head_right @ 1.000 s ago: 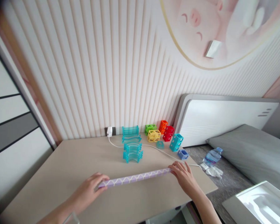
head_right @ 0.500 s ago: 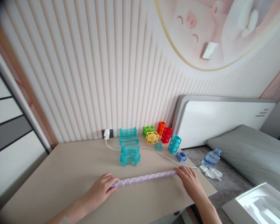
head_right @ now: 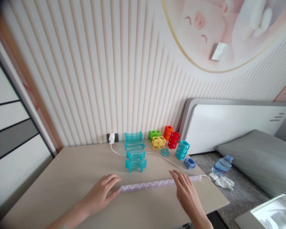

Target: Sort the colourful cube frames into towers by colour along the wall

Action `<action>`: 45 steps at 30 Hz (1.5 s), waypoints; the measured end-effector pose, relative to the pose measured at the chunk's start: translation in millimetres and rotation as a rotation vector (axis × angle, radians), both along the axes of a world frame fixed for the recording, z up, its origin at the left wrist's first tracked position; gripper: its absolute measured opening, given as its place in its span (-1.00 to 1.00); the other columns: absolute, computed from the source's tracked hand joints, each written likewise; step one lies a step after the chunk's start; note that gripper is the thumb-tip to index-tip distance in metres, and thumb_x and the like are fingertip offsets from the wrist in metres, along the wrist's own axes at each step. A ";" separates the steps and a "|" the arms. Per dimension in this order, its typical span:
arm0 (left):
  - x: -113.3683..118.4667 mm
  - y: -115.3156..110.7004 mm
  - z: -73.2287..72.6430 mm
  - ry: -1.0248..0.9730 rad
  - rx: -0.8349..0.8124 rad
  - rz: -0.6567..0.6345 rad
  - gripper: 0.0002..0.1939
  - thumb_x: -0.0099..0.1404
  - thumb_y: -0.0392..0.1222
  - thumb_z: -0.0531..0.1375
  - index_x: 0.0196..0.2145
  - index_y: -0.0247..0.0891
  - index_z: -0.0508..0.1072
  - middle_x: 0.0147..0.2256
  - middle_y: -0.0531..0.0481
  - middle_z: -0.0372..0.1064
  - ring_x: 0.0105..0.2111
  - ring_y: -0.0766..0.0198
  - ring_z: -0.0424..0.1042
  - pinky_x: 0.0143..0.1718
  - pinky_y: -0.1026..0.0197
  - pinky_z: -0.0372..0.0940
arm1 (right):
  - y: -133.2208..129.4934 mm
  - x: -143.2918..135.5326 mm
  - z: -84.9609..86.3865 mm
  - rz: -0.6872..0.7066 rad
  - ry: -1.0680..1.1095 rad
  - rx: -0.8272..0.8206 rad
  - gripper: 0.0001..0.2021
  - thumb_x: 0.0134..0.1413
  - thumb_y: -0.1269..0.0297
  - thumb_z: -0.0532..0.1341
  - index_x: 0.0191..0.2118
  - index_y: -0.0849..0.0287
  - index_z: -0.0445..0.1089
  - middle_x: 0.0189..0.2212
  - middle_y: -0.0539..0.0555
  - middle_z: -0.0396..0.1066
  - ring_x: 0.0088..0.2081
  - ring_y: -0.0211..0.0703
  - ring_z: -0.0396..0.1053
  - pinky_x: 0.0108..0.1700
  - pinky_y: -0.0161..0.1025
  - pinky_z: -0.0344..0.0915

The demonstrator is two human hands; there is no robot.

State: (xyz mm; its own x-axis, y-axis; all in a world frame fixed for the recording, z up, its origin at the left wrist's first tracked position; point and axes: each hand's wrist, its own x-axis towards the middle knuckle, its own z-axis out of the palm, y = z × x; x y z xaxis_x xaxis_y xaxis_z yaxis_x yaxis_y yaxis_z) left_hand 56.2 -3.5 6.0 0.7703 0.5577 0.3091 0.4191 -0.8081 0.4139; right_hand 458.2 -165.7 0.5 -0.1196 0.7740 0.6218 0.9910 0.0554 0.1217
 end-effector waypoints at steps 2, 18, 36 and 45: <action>-15.7 11.0 2.7 -0.058 0.082 0.021 -0.82 0.45 -0.14 0.19 -0.02 -0.10 0.47 -0.06 -0.02 0.51 -0.08 0.13 0.52 -0.01 0.11 0.41 | 17.8 -46.4 15.2 0.186 0.056 0.036 -0.45 0.14 0.67 -0.02 0.12 0.11 0.42 -0.06 0.17 0.55 -0.04 -0.01 0.51 -0.01 -0.09 0.43; -65.6 37.3 -16.2 -0.264 0.118 0.193 -0.76 0.49 -0.27 0.07 -0.33 -0.18 0.45 -0.31 -0.02 0.48 -0.28 0.23 0.50 -0.19 0.23 0.38 | 102.1 -196.3 16.6 0.869 0.310 0.019 -0.75 0.40 0.50 -0.05 -0.21 0.18 0.34 -0.42 0.11 0.43 -0.34 -0.13 0.33 -0.24 -0.16 0.29; -60.8 34.9 -9.6 -0.294 -0.134 0.228 -0.72 0.51 -0.15 0.04 -0.28 -0.18 0.49 -0.24 -0.08 0.50 -0.18 0.16 0.49 -0.08 0.10 0.41 | 108.6 -166.6 4.4 0.567 0.633 0.166 -0.75 0.29 0.53 0.07 -0.27 0.08 0.43 -0.35 0.08 0.49 -0.27 -0.11 0.46 -0.18 -0.18 0.36; 51.2 57.1 2.7 -0.573 -0.660 0.333 -0.37 0.41 0.24 0.08 0.25 -0.21 0.33 0.29 -0.26 0.28 0.32 0.00 0.25 0.34 -0.04 0.17 | 167.7 -113.2 6.4 -0.112 1.437 -0.047 -0.30 -0.05 -0.35 0.24 0.00 0.16 0.54 -0.02 0.24 0.57 0.07 0.24 0.47 0.07 0.01 0.40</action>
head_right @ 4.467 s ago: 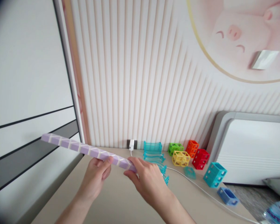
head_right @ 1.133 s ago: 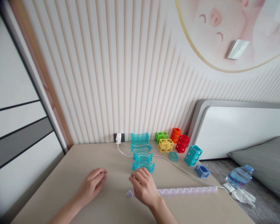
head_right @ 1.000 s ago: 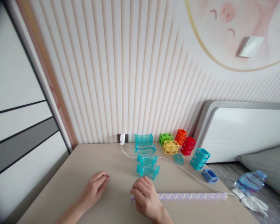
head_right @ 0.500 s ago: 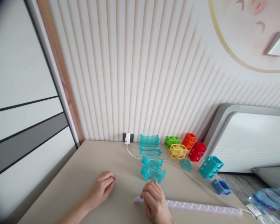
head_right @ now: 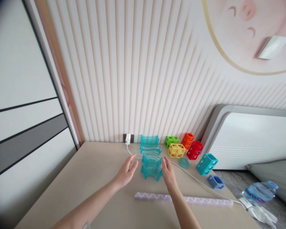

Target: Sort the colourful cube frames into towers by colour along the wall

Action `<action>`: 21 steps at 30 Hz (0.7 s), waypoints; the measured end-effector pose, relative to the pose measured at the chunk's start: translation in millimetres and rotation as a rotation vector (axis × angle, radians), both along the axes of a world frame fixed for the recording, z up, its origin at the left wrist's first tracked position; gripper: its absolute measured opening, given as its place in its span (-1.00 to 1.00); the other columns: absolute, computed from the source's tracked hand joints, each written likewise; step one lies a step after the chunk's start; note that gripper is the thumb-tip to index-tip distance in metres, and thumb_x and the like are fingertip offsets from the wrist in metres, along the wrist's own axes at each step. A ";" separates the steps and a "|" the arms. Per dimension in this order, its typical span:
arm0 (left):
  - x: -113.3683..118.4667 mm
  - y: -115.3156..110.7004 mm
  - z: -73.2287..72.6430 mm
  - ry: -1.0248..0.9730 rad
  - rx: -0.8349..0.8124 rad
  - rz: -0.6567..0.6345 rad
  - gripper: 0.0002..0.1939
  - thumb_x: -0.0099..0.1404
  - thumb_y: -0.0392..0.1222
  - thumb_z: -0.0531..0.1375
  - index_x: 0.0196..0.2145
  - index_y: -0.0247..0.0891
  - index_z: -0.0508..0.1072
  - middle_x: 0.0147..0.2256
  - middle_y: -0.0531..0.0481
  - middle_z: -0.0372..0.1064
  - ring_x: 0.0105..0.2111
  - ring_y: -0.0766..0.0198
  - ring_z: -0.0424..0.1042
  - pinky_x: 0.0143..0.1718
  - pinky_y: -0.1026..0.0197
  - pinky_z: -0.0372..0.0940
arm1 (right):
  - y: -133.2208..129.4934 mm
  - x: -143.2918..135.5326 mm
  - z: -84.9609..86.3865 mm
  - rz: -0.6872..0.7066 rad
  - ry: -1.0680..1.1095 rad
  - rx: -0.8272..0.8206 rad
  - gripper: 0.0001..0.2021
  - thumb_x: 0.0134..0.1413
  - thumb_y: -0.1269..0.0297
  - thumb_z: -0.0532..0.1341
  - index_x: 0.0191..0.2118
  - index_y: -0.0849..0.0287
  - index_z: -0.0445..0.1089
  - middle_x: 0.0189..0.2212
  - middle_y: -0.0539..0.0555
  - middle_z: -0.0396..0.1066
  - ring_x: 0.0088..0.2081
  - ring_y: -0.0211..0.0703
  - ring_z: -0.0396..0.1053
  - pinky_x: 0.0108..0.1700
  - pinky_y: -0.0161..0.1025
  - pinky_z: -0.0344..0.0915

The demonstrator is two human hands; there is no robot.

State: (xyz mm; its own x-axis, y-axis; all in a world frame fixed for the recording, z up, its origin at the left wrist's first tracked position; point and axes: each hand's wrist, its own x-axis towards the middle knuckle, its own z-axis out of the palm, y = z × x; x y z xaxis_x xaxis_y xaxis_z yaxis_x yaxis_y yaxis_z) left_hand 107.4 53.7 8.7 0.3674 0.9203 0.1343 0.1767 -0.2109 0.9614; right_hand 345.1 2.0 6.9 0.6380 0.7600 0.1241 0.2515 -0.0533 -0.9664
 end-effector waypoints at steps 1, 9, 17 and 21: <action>16.3 2.2 -3.1 0.001 -0.017 0.017 -0.32 0.39 0.24 0.09 0.29 -0.23 0.29 0.34 -0.27 0.21 0.37 -0.02 0.17 0.38 -0.05 0.08 | 3.7 -1.9 -1.9 0.013 0.027 -0.017 -0.27 -0.09 -0.37 0.26 0.01 0.15 0.54 -0.04 0.23 0.58 0.06 0.24 0.49 0.06 0.01 0.41; 63.1 -10.7 -31.4 0.006 -0.124 0.115 -0.18 0.39 0.21 0.06 0.41 -0.35 0.01 0.47 -0.31 -0.16 0.48 0.01 -0.20 0.47 -0.03 -0.22 | -2.6 -43.2 -19.2 0.068 0.204 -0.022 -0.07 -0.20 -0.31 0.35 0.26 0.14 0.29 0.15 0.28 0.45 0.17 0.27 0.42 0.07 0.04 0.44; -26.1 -1.6 -36.8 -0.015 -0.061 0.376 -0.30 0.47 0.19 -0.08 0.41 -0.21 -0.04 0.48 -0.21 -0.14 0.48 0.08 -0.18 0.46 -0.06 -0.16 | 15.1 -138.8 -21.0 0.279 0.307 -0.007 -0.21 0.01 -0.10 0.30 0.34 0.01 0.14 0.19 0.17 0.43 0.13 0.10 0.47 0.05 -0.06 0.47; -84.5 16.8 -32.2 -0.012 0.018 0.517 -0.35 0.51 0.13 -0.11 0.42 -0.18 -0.05 0.48 -0.17 -0.13 0.47 0.13 -0.15 0.46 -0.03 -0.15 | 40.2 -201.5 -22.3 0.400 0.297 -0.037 -0.21 0.04 -0.04 0.29 0.36 0.04 0.10 0.22 0.21 0.39 0.16 0.12 0.44 0.09 -0.02 0.45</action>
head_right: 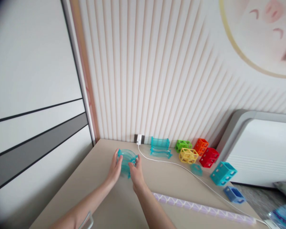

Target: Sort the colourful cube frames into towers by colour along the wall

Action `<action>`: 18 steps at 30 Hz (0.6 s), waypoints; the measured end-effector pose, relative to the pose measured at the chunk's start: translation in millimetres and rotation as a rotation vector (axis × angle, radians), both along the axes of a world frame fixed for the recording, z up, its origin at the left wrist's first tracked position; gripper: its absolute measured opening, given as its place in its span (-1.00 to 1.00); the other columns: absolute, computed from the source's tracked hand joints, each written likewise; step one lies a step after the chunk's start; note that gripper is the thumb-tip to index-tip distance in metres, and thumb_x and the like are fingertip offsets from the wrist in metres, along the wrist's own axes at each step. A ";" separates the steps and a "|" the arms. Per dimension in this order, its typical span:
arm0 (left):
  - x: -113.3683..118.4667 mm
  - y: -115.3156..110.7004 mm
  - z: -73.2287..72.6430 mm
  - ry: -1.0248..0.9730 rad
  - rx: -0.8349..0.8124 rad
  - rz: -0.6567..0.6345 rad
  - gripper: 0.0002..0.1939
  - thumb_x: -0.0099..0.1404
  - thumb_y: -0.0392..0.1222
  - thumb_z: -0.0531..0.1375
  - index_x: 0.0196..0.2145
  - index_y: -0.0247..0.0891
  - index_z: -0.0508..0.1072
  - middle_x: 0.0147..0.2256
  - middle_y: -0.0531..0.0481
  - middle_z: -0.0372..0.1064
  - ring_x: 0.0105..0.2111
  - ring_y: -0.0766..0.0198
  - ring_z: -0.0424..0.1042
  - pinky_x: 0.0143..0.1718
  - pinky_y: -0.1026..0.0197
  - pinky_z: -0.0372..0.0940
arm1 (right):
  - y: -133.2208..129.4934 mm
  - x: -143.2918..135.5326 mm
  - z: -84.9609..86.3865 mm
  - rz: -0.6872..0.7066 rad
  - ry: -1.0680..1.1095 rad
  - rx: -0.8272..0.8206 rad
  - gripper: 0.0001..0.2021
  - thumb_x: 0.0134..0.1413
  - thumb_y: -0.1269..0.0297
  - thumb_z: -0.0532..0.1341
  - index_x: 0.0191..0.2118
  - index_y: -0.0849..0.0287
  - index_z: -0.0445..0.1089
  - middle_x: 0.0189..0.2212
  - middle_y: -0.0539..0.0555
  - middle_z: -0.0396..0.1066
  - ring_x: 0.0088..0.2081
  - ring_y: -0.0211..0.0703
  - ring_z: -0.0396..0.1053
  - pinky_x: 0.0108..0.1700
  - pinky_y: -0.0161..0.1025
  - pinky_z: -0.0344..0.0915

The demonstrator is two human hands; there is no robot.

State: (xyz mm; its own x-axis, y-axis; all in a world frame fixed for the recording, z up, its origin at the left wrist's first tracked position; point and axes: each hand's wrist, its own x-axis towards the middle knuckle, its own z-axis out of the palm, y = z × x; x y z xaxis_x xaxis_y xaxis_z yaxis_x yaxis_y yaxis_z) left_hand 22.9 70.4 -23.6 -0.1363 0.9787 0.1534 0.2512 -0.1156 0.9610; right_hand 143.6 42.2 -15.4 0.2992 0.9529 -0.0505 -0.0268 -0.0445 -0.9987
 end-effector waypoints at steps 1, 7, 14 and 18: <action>-12.3 4.7 0.2 0.007 0.009 0.032 -0.36 0.51 0.13 -0.11 0.42 -0.16 -0.05 0.47 -0.16 -0.11 0.47 0.13 -0.14 0.45 -0.04 -0.13 | 6.1 -13.4 -0.2 0.026 -0.013 0.001 -0.19 0.02 -0.03 0.30 0.36 0.06 0.09 0.24 0.24 0.37 0.19 0.15 0.41 0.11 0.00 0.43; -60.3 17.1 -2.0 0.012 0.007 0.144 -0.37 0.51 0.09 -0.07 0.43 -0.14 -0.05 0.45 -0.22 -0.05 0.45 0.02 -0.06 0.43 -0.15 -0.05 | 30.2 -60.0 3.2 0.127 -0.097 0.080 -0.07 -0.14 0.12 0.36 0.38 0.11 0.02 0.30 0.28 0.28 0.32 0.23 0.23 0.30 0.10 0.22; -67.0 -19.2 -0.9 -0.009 0.067 0.062 -0.31 0.49 0.09 0.00 0.44 -0.18 -0.10 0.49 -0.25 -0.24 0.47 0.01 -0.14 0.43 -0.15 -0.06 | 13.1 -53.8 10.0 0.176 -0.164 0.172 -0.03 -0.07 0.16 0.30 0.44 0.13 -0.11 0.30 0.27 0.27 0.32 0.17 0.25 0.29 0.08 0.25; -66.2 -32.2 -9.0 0.086 0.118 0.014 -0.18 0.39 0.02 0.15 0.45 -0.17 -0.15 0.50 -0.28 -0.35 0.49 -0.05 -0.30 0.42 -0.22 -0.09 | 6.3 -40.9 9.8 0.182 -0.218 0.160 -0.04 -0.04 0.13 0.31 0.46 0.08 -0.09 0.33 0.26 0.24 0.03 0.11 0.52 0.09 0.05 0.45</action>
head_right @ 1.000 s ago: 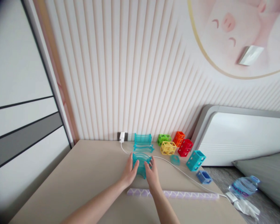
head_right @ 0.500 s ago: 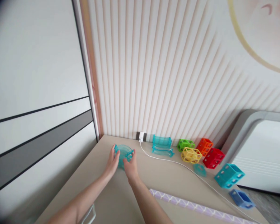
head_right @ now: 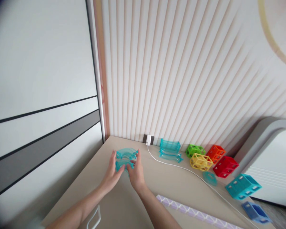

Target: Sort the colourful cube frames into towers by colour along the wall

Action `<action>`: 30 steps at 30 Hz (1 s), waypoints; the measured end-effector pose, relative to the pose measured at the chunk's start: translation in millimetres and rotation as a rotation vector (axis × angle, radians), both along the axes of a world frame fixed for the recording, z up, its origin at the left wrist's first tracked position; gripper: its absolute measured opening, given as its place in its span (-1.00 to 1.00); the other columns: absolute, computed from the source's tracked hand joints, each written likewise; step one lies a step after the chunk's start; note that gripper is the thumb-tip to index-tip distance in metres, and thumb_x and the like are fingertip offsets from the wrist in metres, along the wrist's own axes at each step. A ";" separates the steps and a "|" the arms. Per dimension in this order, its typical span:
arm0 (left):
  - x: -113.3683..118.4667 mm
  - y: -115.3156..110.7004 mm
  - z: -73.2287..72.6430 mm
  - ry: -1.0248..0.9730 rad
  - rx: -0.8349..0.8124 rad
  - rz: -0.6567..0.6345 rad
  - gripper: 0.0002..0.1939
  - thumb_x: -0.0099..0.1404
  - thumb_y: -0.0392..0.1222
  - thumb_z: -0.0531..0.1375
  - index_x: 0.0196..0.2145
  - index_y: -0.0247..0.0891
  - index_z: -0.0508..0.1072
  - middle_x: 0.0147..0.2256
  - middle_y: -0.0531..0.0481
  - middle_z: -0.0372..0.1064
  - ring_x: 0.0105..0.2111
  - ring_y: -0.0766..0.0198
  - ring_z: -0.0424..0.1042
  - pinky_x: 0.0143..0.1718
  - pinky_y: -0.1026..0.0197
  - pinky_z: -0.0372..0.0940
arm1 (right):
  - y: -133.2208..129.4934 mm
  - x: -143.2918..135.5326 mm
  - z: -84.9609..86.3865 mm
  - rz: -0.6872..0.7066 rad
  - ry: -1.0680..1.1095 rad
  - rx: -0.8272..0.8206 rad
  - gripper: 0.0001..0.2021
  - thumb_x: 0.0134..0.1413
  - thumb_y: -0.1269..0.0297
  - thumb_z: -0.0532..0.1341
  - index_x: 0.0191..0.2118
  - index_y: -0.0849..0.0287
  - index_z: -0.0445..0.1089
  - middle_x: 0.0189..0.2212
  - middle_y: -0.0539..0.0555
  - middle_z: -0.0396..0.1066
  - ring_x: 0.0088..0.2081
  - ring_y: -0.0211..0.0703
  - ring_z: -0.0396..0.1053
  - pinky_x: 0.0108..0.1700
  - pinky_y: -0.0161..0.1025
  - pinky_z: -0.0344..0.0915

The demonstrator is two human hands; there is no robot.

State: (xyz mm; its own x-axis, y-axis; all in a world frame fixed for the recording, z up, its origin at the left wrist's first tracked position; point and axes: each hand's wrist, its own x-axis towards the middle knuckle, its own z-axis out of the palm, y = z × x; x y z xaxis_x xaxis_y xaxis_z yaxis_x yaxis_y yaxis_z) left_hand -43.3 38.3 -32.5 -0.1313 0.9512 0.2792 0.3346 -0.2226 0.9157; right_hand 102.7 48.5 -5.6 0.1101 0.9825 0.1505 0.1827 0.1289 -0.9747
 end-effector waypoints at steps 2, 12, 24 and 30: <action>-2.5 2.4 -4.7 0.111 0.029 -0.023 -0.12 0.33 -0.07 0.21 0.45 -0.19 -0.14 0.49 -0.33 -0.37 0.48 -0.12 -0.27 0.38 -0.25 0.00 | 7.7 6.7 -0.6 -0.006 -0.030 -0.033 -0.04 -0.05 0.15 0.32 0.46 0.09 -0.06 0.31 0.28 0.27 -0.18 0.01 0.58 -0.02 0.03 0.50; -21.4 58.0 -2.9 0.308 0.006 0.030 -0.55 0.34 -0.07 0.20 0.15 -0.24 0.37 0.18 -0.26 0.28 0.07 -0.01 0.46 0.18 -0.17 0.32 | 68.3 20.8 1.6 0.026 -0.150 -0.165 -0.21 0.04 0.13 0.30 0.39 0.14 0.13 0.15 0.28 0.46 -0.28 -0.01 0.60 -0.25 -0.10 0.52; -21.8 108.4 5.6 0.533 -0.130 0.120 -0.64 0.43 -0.07 0.24 0.11 -0.26 0.43 0.09 -0.15 0.41 0.02 0.06 0.47 0.03 -0.11 0.43 | 52.0 72.1 29.8 0.043 -0.765 0.071 -0.53 0.28 0.24 0.17 0.27 0.15 0.37 0.14 0.26 0.47 0.14 0.16 0.42 0.22 0.04 0.28; -12.1 110.3 8.7 0.615 -0.181 0.194 -0.67 0.49 -0.08 0.15 0.10 -0.29 0.42 0.02 -0.20 0.45 -0.03 0.06 0.50 0.00 -0.07 0.43 | 72.4 183.5 54.8 -0.043 -1.156 0.050 -0.46 0.33 0.16 0.15 0.36 0.18 0.25 0.34 0.35 0.22 0.36 0.25 0.14 0.34 0.16 0.05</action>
